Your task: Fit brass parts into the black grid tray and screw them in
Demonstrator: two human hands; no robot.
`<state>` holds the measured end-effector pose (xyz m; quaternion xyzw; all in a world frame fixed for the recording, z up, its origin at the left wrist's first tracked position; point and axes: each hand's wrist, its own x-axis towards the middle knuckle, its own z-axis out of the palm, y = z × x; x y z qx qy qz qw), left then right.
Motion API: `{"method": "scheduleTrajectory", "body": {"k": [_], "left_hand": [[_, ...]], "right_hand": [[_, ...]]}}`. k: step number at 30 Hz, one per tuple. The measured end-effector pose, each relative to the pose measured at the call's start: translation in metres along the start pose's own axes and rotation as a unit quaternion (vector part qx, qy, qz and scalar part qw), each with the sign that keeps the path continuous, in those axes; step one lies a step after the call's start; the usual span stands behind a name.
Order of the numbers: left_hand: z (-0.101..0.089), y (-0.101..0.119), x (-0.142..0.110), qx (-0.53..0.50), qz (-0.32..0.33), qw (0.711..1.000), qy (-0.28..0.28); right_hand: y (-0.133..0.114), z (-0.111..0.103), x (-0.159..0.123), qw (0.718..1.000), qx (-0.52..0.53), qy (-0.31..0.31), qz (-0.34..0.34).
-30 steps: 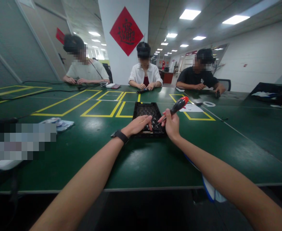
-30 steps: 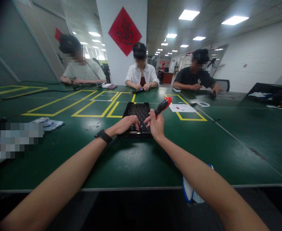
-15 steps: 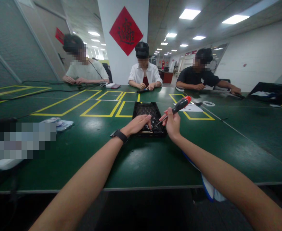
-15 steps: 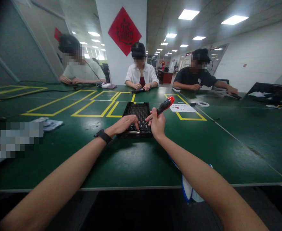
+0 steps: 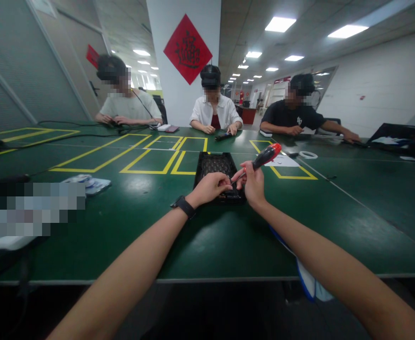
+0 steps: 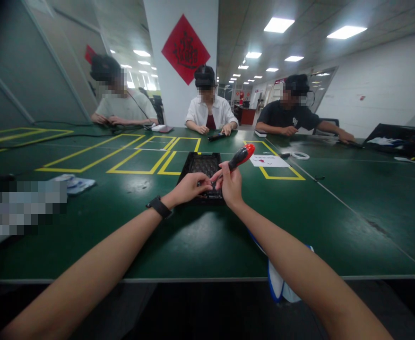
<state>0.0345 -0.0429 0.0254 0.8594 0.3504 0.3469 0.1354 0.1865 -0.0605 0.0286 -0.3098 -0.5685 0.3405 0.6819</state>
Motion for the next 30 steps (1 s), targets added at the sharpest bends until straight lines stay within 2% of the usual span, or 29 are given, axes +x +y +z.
{"method": "scheduleTrajectory", "body": {"k": [6, 13, 19, 23, 30], "left_hand": [[-0.0003, -0.0012, -0.0003, -0.023, 0.020, 0.999, -0.019], [0.0017, 0.0019, -0.0017, -0.119, -0.032, 0.992, -0.012], [0.0032, -0.0034, -0.0012, -0.060, -0.028, 0.998, -0.012], [0.0045, -0.0043, -0.0016, -0.070, -0.003, 0.997, -0.031], [0.0072, -0.0033, -0.0011, -0.073, -0.030, 0.996, 0.028]], "right_hand": [[0.0016, -0.0001, 0.0007, 0.996, 0.036, -0.069, 0.033], [0.0029, 0.0016, -0.0010, 0.996, 0.039, -0.074, 0.018], [0.0056, -0.0001, 0.0012, 0.994, 0.041, -0.099, 0.016], [0.0053, -0.0010, 0.0014, 0.994, 0.046, -0.095, 0.027], [0.0034, 0.0007, -0.0002, 0.995, 0.042, -0.085, 0.013]]}}
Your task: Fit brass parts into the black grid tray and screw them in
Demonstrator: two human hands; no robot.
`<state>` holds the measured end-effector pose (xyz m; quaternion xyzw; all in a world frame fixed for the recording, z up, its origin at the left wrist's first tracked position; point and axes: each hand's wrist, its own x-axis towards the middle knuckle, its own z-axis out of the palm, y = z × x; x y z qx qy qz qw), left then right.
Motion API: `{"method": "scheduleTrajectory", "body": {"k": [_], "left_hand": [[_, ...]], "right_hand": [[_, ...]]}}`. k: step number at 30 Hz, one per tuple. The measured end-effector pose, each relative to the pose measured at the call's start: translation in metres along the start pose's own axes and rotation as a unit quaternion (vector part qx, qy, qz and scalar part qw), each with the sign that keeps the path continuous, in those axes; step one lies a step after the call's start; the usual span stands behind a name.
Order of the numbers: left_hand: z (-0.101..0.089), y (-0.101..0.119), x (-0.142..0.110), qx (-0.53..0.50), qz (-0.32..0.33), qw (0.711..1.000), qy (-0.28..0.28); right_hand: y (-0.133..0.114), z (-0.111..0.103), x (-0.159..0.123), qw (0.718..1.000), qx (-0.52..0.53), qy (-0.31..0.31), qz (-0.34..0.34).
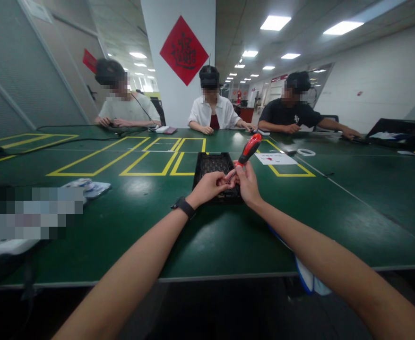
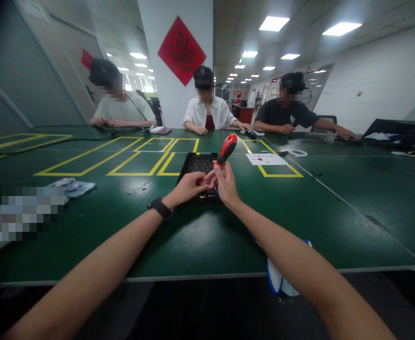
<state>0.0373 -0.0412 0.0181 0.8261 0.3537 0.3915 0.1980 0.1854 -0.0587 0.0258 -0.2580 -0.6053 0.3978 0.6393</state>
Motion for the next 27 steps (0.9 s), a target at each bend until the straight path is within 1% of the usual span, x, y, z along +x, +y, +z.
{"method": "scheduleTrajectory", "body": {"k": [2, 4, 6, 7, 8, 11, 14, 16, 19, 27], "left_hand": [[0.000, -0.001, 0.000, -0.009, -0.008, 1.000, -0.003], [-0.001, 0.000, 0.000, 0.012, -0.011, 1.000, -0.014], [-0.003, 0.002, -0.001, 0.085, 0.003, 0.996, -0.015], [-0.005, 0.004, -0.002, 0.138, 0.021, 0.990, -0.014], [-0.007, 0.007, -0.002, 0.196, 0.046, 0.979, -0.013], [-0.014, 0.014, -0.003, 0.338, 0.133, 0.931, -0.016], [-0.018, 0.018, -0.002, 0.408, 0.175, 0.896, -0.010], [-0.019, 0.019, -0.001, 0.431, 0.187, 0.883, -0.007], [-0.018, 0.019, -0.001, 0.451, 0.194, 0.871, -0.007], [-0.018, 0.018, -0.001, 0.452, 0.193, 0.871, 0.010]], "right_hand": [[0.000, 0.000, 0.000, 1.000, -0.005, 0.003, -0.001], [0.000, 0.001, -0.001, 1.000, -0.011, 0.006, 0.002], [0.000, 0.001, -0.001, 1.000, -0.014, 0.009, 0.002], [0.000, 0.001, -0.001, 1.000, -0.014, 0.011, 0.000], [0.000, 0.001, -0.001, 1.000, -0.012, 0.012, -0.002], [0.000, 0.001, 0.000, 1.000, -0.001, 0.016, -0.008], [0.000, 0.002, 0.000, 1.000, -0.004, 0.016, -0.009], [-0.001, 0.003, 0.000, 1.000, -0.013, 0.015, -0.011], [-0.003, 0.004, -0.001, 1.000, -0.021, 0.011, -0.019], [-0.005, 0.005, -0.002, 0.999, -0.021, 0.011, -0.025]]}}
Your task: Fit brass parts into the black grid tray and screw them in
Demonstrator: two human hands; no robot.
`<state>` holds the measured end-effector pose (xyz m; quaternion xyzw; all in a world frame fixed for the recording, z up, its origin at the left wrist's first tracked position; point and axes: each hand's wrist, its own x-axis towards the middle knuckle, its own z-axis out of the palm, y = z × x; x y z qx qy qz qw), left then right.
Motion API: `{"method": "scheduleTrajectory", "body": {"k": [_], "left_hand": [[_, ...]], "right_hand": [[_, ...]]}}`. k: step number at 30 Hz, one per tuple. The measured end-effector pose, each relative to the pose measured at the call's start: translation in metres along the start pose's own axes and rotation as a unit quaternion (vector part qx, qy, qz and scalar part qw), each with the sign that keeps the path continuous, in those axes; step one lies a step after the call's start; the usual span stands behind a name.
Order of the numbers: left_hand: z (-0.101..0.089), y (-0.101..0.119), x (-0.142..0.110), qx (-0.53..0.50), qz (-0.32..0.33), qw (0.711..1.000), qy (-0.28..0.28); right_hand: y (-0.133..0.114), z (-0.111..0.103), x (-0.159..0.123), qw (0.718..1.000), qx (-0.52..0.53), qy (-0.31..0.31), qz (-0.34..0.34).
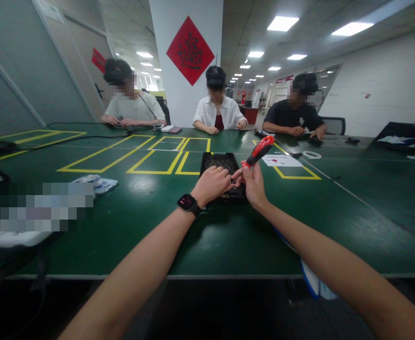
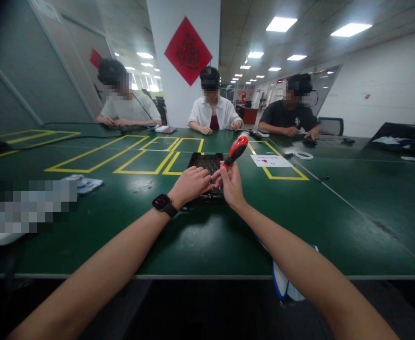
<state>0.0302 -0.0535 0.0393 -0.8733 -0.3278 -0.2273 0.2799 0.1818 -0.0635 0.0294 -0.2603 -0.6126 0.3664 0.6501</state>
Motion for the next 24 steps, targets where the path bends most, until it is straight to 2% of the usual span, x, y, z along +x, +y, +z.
{"method": "scheduleTrajectory", "body": {"k": [5, 8, 12, 16, 20, 24], "left_hand": [[0.000, 0.000, -0.001, -0.036, -0.023, 0.999, -0.004], [0.005, -0.001, -0.002, -0.130, -0.075, 0.988, -0.020], [0.015, -0.006, -0.005, -0.278, -0.130, 0.951, -0.036], [0.021, -0.010, -0.007, -0.393, -0.128, 0.910, -0.043], [0.021, -0.011, -0.006, -0.444, -0.115, 0.886, -0.064], [0.020, -0.009, -0.005, -0.482, -0.147, 0.861, -0.061]], "right_hand": [[0.000, 0.000, 0.000, 1.000, 0.003, 0.003, -0.001], [0.001, 0.000, -0.001, 1.000, -0.005, 0.000, -0.004], [0.002, 0.000, -0.001, 1.000, -0.006, -0.009, 0.002], [0.005, -0.003, 0.001, 0.999, 0.010, -0.034, 0.021], [0.010, -0.006, 0.003, 0.997, 0.026, -0.062, 0.027], [0.013, -0.006, 0.003, 0.998, 0.013, -0.059, 0.017]]}}
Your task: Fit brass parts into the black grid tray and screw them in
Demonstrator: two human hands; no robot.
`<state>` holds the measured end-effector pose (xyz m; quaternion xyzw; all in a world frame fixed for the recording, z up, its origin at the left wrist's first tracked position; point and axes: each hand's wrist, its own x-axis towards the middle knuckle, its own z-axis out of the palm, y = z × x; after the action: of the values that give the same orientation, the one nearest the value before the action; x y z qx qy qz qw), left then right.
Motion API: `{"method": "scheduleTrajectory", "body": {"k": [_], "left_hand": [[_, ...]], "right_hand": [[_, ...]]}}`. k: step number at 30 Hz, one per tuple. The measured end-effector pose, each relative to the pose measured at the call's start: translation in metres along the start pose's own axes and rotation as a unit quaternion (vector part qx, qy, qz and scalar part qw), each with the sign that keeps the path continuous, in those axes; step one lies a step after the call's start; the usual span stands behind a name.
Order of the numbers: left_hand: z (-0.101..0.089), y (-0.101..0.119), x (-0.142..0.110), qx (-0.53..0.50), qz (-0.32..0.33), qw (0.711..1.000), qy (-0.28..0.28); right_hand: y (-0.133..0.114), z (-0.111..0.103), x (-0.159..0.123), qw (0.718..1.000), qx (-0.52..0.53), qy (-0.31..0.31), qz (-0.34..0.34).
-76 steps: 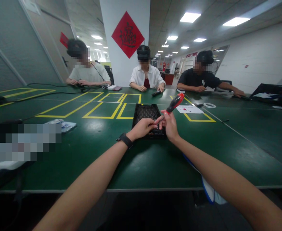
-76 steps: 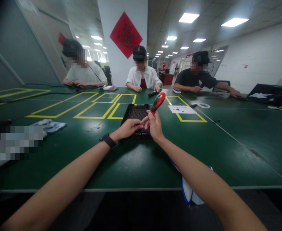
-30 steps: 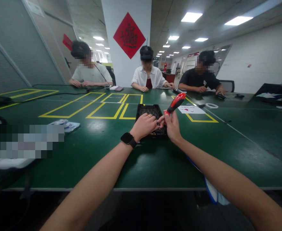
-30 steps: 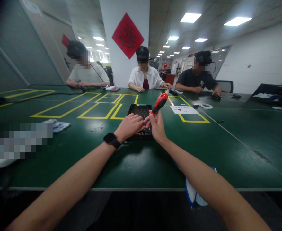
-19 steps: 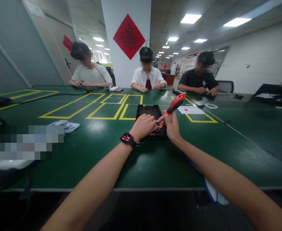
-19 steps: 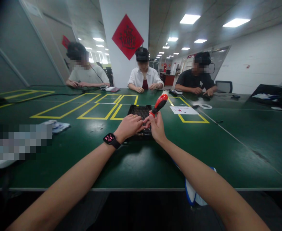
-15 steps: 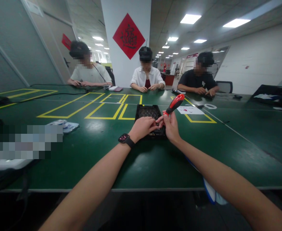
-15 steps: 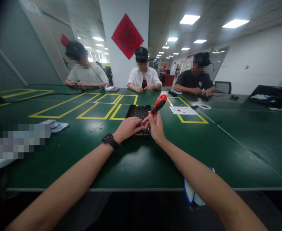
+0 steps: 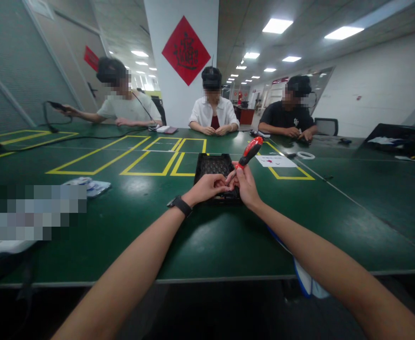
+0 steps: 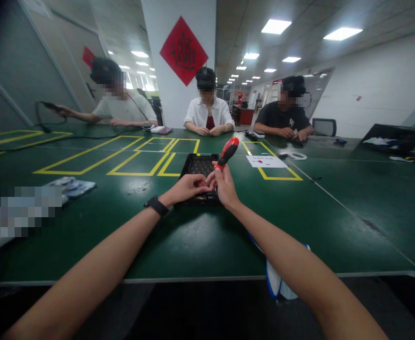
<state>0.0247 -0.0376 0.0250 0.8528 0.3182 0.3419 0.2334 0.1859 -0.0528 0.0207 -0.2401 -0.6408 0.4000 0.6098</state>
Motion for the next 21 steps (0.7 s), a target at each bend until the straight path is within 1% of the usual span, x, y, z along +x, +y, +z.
{"method": "scheduleTrajectory", "body": {"k": [2, 4, 7, 11, 12, 14, 17, 19, 21], "left_hand": [[0.0007, -0.0001, 0.0003, -0.007, -0.014, 1.000, 0.011], [0.0007, -0.0011, 0.0006, 0.000, -0.020, 1.000, 0.011], [-0.0004, -0.0021, 0.0005, 0.001, -0.017, 1.000, -0.011], [-0.0002, -0.0011, 0.0001, 0.000, 0.005, 0.999, -0.034], [0.0005, -0.0008, 0.0002, 0.003, 0.011, 0.999, -0.030], [0.0023, -0.0007, 0.0007, 0.018, 0.014, 1.000, -0.005], [0.0039, -0.0017, 0.0015, 0.047, -0.002, 0.998, 0.031], [0.0033, -0.0027, 0.0018, 0.042, -0.006, 0.999, 0.023], [0.0020, -0.0035, 0.0018, 0.019, 0.004, 1.000, 0.002]], "right_hand": [[-0.0001, 0.0005, -0.0006, 1.000, -0.004, -0.004, -0.001], [-0.0007, 0.0007, -0.0011, 1.000, -0.005, -0.007, -0.002], [-0.0014, -0.0002, -0.0007, 1.000, -0.003, -0.010, 0.004], [-0.0011, -0.0018, 0.0004, 1.000, -0.003, -0.016, 0.021], [-0.0012, -0.0018, 0.0004, 1.000, -0.004, -0.015, 0.019], [-0.0018, -0.0013, 0.0002, 1.000, -0.006, -0.010, 0.009], [-0.0027, 0.0001, -0.0004, 1.000, -0.007, -0.004, 0.000], [-0.0029, 0.0005, -0.0007, 1.000, -0.008, -0.005, -0.001], [-0.0029, 0.0005, -0.0008, 1.000, -0.006, -0.005, -0.003]]}}
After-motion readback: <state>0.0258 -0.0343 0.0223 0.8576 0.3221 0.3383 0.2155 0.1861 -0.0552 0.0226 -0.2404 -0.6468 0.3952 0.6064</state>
